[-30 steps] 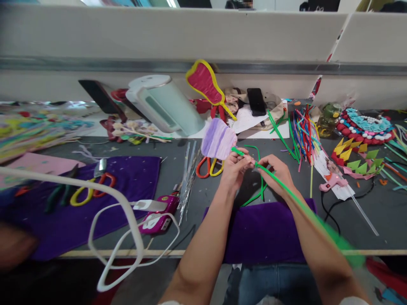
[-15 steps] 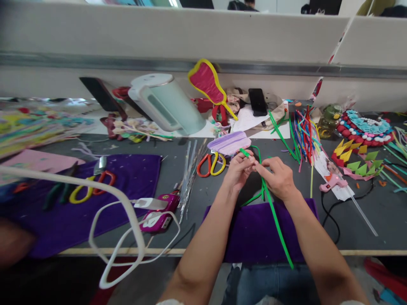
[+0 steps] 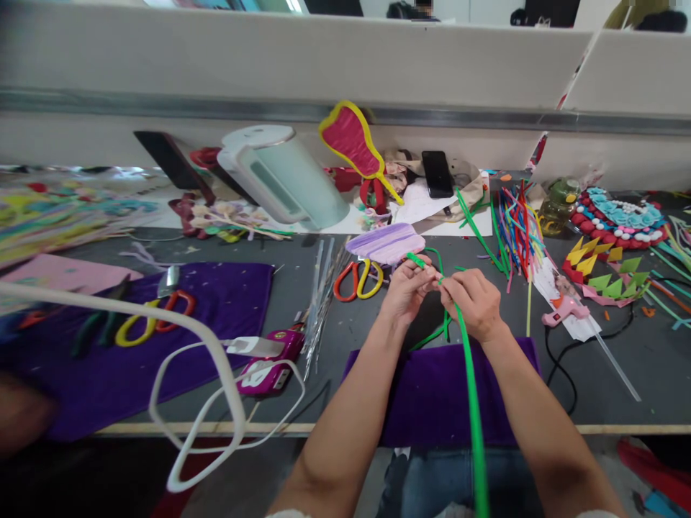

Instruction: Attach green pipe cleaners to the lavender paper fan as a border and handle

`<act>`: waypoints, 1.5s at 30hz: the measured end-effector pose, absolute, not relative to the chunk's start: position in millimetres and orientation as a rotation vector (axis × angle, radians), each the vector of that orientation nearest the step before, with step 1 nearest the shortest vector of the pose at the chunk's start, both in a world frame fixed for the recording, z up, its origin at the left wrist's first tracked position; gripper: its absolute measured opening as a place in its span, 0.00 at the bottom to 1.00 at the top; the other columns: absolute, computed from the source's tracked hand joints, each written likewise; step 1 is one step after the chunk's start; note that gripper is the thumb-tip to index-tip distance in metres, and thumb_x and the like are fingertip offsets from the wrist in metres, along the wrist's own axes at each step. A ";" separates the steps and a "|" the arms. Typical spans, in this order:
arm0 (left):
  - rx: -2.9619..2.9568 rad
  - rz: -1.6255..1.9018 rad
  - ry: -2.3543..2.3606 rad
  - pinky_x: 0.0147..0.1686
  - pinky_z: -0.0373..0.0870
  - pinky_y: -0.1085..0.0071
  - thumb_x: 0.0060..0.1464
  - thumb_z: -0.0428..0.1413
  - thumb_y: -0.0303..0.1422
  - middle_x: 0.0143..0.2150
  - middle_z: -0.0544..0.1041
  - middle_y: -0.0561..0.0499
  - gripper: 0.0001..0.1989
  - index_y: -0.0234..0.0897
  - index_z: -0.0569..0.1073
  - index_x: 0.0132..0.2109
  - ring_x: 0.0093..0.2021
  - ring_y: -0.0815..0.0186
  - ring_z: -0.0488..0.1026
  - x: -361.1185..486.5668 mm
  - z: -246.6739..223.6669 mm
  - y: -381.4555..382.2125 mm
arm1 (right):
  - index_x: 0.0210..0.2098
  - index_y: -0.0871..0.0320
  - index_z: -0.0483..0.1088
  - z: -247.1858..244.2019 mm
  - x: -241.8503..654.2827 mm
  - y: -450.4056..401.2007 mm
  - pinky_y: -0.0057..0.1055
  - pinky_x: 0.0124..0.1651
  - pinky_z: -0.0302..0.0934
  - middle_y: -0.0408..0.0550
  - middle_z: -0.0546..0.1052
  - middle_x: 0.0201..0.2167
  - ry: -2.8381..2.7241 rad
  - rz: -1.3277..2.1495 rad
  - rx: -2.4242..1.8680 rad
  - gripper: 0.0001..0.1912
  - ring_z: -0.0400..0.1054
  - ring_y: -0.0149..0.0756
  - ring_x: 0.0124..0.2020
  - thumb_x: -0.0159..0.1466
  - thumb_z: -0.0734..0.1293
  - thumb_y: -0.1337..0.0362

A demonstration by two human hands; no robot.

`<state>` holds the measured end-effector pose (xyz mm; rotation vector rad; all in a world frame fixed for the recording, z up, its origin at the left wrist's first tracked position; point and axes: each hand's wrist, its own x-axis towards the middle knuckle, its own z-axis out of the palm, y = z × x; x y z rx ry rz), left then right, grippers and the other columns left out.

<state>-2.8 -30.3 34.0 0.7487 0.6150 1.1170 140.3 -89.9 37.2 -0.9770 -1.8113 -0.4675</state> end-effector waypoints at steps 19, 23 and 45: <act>0.971 1.349 0.609 0.31 0.74 0.71 0.39 0.71 0.32 0.26 0.77 0.55 0.21 0.36 0.69 0.37 0.26 0.68 0.77 4.4 35.5 -35.7 | 0.23 0.56 0.65 35.4 124.7 -79.0 0.22 0.19 0.49 0.36 0.63 0.16 -0.752 1.110 -1.055 0.09 0.54 0.25 0.18 0.53 0.68 0.60; 1.003 1.359 0.632 0.31 0.74 0.72 0.40 0.70 0.33 0.26 0.77 0.55 0.20 0.36 0.69 0.37 0.26 0.68 0.77 3.3 37.6 -36.2 | 0.22 0.57 0.64 39.6 124.9 -78.1 0.20 0.16 0.48 0.35 0.62 0.15 -0.575 1.441 -0.928 0.12 0.54 0.23 0.17 0.48 0.72 0.61; 0.856 1.315 0.689 0.29 0.73 0.74 0.35 0.71 0.33 0.26 0.76 0.55 0.22 0.36 0.69 0.36 0.27 0.68 0.77 0.9 35.7 -31.2 | 0.32 0.56 0.69 34.9 129.1 -79.8 0.23 0.21 0.56 0.37 0.67 0.22 -0.904 0.957 -1.079 0.11 0.59 0.26 0.20 0.55 0.72 0.58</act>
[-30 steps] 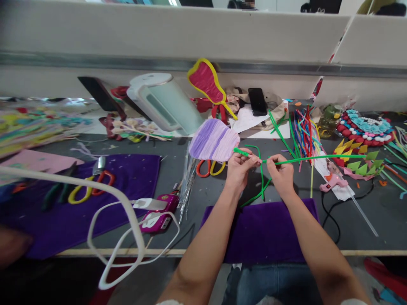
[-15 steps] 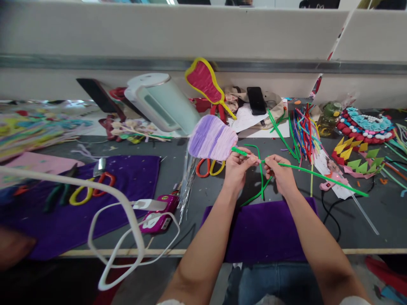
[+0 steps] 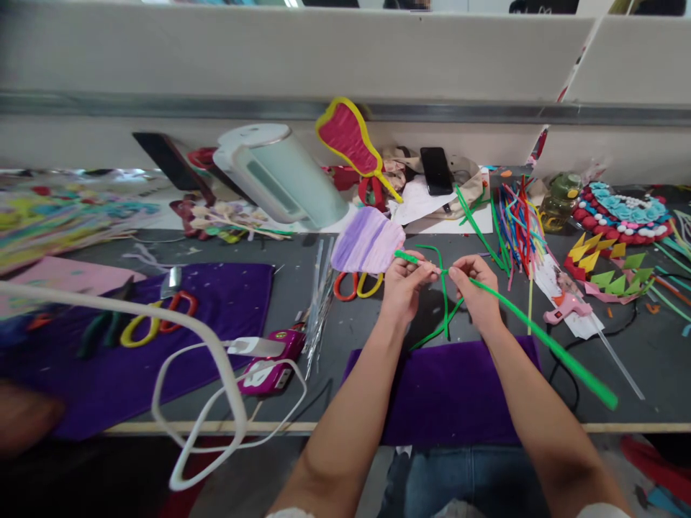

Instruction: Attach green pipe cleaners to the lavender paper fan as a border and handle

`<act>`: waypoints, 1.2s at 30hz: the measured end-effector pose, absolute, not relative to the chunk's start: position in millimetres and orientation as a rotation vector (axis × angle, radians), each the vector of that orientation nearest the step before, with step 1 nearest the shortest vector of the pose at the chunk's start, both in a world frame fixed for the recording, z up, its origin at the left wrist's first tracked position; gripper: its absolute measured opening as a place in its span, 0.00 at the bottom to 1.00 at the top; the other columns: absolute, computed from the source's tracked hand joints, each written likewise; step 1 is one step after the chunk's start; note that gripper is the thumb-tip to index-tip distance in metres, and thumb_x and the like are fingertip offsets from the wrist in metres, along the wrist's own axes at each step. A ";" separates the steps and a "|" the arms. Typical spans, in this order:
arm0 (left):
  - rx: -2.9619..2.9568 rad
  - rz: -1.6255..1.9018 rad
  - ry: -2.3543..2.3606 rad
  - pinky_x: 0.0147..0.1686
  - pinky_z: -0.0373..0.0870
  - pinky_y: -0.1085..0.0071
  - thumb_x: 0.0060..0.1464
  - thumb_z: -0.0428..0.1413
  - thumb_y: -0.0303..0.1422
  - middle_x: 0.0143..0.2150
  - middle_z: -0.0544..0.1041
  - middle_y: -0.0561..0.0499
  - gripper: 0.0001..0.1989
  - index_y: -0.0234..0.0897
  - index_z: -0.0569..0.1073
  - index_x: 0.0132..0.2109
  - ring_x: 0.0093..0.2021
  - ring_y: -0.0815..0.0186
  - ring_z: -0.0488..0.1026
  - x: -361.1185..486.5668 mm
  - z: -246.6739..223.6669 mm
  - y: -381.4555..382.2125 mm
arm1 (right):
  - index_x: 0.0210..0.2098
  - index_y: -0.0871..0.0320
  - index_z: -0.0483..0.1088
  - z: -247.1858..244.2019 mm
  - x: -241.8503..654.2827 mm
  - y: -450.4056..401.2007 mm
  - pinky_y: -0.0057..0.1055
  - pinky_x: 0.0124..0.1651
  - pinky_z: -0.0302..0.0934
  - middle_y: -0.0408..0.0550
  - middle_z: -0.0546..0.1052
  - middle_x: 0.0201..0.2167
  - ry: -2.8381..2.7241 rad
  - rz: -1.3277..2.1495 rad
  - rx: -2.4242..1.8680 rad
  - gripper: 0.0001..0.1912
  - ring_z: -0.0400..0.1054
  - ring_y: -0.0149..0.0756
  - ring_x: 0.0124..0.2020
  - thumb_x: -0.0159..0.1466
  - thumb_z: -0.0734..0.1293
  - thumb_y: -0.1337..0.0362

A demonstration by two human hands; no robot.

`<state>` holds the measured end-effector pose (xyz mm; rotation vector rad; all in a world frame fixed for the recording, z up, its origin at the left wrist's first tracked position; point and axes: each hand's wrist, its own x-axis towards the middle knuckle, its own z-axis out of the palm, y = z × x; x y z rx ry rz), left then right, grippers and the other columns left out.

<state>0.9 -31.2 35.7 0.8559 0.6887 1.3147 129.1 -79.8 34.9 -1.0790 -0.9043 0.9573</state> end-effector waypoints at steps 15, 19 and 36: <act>0.832 1.267 0.657 0.28 0.73 0.75 0.35 0.71 0.31 0.26 0.77 0.55 0.23 0.36 0.68 0.37 0.26 0.68 0.77 -1.8 37.8 -30.8 | 0.35 0.54 0.73 29.7 134.3 -84.5 0.35 0.42 0.67 0.47 0.76 0.33 -1.505 0.146 -1.222 0.05 0.72 0.36 0.36 0.64 0.65 0.65; 0.883 1.304 0.670 0.29 0.74 0.74 0.36 0.71 0.32 0.26 0.76 0.55 0.23 0.35 0.69 0.37 0.27 0.67 0.77 -3.3 35.6 -29.1 | 0.32 0.56 0.74 31.7 133.2 -81.9 0.30 0.30 0.65 0.43 0.75 0.28 -1.282 0.600 -1.285 0.05 0.69 0.31 0.25 0.59 0.68 0.61; 1.015 1.334 0.604 0.31 0.73 0.72 0.38 0.71 0.35 0.25 0.76 0.55 0.20 0.37 0.69 0.35 0.26 0.69 0.75 -2.0 40.9 -35.6 | 0.33 0.57 0.64 42.0 141.4 -80.3 0.20 0.17 0.43 0.35 0.51 0.22 -0.799 1.981 -0.631 0.11 0.41 0.26 0.21 0.55 0.69 0.60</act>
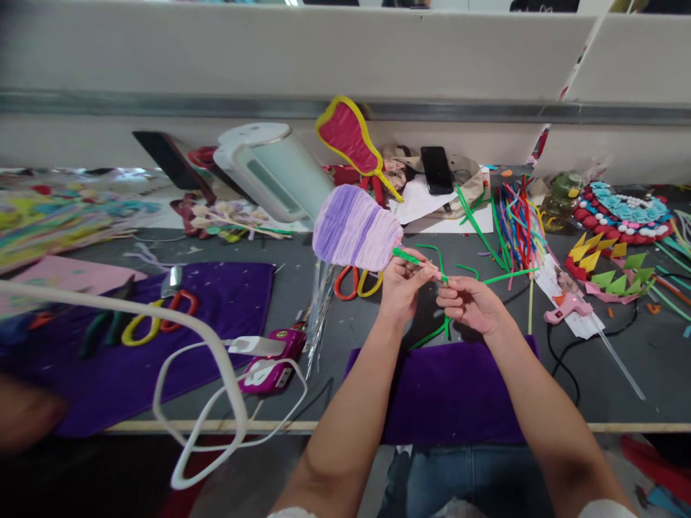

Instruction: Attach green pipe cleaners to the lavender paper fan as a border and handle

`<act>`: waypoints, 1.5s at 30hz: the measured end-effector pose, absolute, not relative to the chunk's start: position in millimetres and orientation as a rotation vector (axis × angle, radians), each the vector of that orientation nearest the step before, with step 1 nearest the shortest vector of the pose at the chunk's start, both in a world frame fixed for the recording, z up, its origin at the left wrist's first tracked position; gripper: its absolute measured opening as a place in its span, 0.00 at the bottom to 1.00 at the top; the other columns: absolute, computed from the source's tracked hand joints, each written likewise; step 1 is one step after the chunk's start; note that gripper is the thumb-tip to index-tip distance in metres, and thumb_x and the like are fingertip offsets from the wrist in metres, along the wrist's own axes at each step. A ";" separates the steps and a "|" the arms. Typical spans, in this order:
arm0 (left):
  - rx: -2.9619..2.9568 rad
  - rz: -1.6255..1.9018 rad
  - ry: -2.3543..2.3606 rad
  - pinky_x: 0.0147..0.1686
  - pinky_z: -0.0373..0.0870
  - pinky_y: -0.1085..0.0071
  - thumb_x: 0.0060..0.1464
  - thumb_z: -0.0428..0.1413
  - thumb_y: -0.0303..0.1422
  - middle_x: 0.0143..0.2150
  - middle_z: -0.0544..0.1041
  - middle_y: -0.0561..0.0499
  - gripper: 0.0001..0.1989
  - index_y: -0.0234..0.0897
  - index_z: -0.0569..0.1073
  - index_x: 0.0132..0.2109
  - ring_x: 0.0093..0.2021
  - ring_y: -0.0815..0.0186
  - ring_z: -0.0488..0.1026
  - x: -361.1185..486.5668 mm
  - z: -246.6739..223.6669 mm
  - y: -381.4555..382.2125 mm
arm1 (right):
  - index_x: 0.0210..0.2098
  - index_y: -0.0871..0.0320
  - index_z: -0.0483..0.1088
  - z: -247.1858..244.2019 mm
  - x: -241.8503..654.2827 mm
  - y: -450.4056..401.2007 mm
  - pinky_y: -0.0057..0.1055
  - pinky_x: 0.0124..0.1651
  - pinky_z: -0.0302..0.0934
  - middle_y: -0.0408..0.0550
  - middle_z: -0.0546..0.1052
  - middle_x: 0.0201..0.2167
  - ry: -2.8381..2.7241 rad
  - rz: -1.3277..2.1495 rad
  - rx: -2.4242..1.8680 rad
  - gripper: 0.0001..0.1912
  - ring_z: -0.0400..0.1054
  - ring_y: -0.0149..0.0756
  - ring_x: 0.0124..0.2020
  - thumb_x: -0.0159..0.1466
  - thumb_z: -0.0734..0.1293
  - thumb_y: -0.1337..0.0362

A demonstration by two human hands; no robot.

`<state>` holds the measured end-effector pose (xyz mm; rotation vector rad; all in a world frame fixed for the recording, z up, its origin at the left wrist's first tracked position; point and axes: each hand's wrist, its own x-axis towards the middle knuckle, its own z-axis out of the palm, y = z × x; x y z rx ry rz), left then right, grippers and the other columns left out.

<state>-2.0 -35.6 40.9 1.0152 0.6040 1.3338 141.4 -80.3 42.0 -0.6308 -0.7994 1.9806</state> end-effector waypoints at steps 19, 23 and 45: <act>1.027 1.415 0.641 0.33 0.75 0.71 0.39 0.71 0.33 0.27 0.78 0.54 0.20 0.36 0.69 0.34 0.26 0.68 0.77 1.9 43.4 -39.5 | 0.27 0.58 0.62 41.7 136.4 -78.1 0.14 0.15 0.46 0.33 0.54 0.19 -0.508 2.017 -0.649 0.14 0.45 0.21 0.18 0.56 0.72 0.62; 0.996 1.457 0.683 0.30 0.75 0.73 0.38 0.71 0.34 0.26 0.76 0.55 0.20 0.36 0.69 0.34 0.26 0.68 0.77 0.7 39.0 -33.7 | 0.30 0.57 0.64 40.2 131.4 -79.6 0.16 0.17 0.52 0.35 0.62 0.21 -0.558 1.794 -0.733 0.16 0.53 0.21 0.19 0.54 0.75 0.59; 0.818 1.232 0.668 0.27 0.73 0.75 0.34 0.72 0.32 0.24 0.73 0.58 0.22 0.34 0.69 0.35 0.27 0.68 0.77 -1.5 35.6 -30.0 | 0.45 0.53 0.73 27.1 152.4 -84.6 0.34 0.41 0.66 0.51 0.77 0.36 -1.918 -0.270 -1.058 0.10 0.70 0.38 0.38 0.66 0.64 0.69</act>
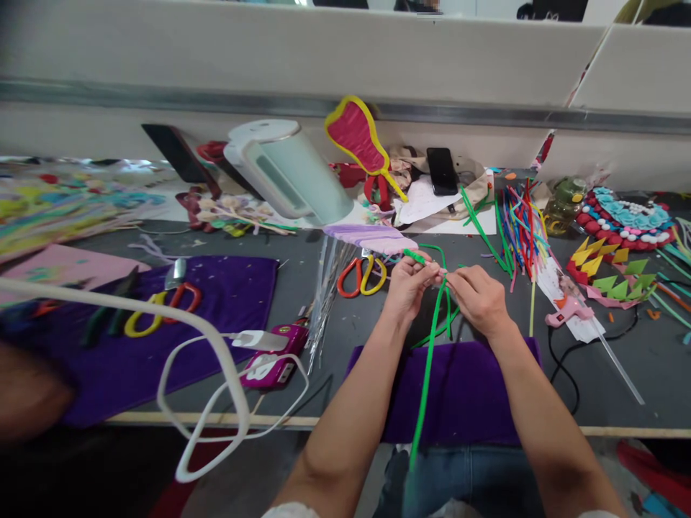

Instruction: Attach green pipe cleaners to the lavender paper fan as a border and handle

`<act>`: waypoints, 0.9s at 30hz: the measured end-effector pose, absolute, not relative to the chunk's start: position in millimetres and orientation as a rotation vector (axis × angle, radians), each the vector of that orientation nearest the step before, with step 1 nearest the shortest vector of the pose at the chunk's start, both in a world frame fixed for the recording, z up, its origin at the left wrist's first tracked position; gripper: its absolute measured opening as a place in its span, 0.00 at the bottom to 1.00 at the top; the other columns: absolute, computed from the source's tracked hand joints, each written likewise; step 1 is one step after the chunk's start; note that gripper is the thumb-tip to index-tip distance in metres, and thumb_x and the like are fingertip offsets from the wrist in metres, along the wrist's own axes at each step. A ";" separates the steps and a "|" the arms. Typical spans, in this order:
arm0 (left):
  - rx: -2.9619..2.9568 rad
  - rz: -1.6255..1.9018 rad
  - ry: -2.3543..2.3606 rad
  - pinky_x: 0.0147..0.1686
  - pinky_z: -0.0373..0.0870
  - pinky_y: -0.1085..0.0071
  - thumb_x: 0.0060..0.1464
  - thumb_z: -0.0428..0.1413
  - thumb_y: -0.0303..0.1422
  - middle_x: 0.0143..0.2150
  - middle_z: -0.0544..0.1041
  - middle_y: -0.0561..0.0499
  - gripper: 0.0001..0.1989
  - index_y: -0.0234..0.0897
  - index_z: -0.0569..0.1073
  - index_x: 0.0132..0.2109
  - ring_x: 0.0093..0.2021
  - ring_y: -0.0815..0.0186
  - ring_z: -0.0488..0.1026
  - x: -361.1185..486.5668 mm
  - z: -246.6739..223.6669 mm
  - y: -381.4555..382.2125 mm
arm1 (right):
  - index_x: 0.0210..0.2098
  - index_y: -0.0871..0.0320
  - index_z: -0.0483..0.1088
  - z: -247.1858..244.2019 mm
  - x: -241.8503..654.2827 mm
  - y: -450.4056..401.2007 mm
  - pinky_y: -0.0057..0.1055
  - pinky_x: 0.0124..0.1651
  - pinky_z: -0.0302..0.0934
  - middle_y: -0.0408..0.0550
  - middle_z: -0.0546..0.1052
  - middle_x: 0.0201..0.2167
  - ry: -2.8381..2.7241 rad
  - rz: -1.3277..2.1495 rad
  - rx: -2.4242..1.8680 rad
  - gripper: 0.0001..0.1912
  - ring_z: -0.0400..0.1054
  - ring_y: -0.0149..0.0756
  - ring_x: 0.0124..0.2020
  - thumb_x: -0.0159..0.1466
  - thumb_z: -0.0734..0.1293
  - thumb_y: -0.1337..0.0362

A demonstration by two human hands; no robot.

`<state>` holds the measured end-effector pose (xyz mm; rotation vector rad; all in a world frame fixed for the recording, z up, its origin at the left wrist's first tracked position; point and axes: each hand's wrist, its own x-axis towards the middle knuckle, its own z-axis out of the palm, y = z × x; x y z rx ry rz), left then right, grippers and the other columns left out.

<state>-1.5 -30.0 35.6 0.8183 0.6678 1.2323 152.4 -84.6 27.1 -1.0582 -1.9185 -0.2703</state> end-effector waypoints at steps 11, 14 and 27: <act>1.015 1.317 0.635 0.35 0.75 0.69 0.41 0.69 0.34 0.26 0.75 0.57 0.20 0.37 0.66 0.36 0.28 0.68 0.77 9.5 30.5 -36.4 | 0.28 0.56 0.68 27.3 139.7 -81.3 0.31 0.33 0.61 0.43 0.69 0.26 -1.583 0.062 -1.140 0.06 0.63 0.32 0.28 0.63 0.64 0.69; 1.058 1.324 0.637 0.37 0.75 0.69 0.43 0.68 0.33 0.27 0.75 0.57 0.18 0.37 0.66 0.36 0.29 0.69 0.77 10.3 29.9 -37.7 | 0.27 0.56 0.66 27.1 138.6 -80.9 0.29 0.31 0.58 0.40 0.66 0.24 -1.462 0.252 -1.182 0.07 0.61 0.29 0.25 0.63 0.65 0.66; 1.051 1.236 0.643 0.33 0.74 0.70 0.41 0.68 0.33 0.26 0.75 0.56 0.18 0.36 0.68 0.36 0.27 0.69 0.76 7.3 32.1 -36.3 | 0.29 0.57 0.71 30.6 146.3 -73.5 0.25 0.23 0.65 0.38 0.69 0.22 -1.058 1.082 -1.075 0.15 0.62 0.27 0.22 0.55 0.73 0.52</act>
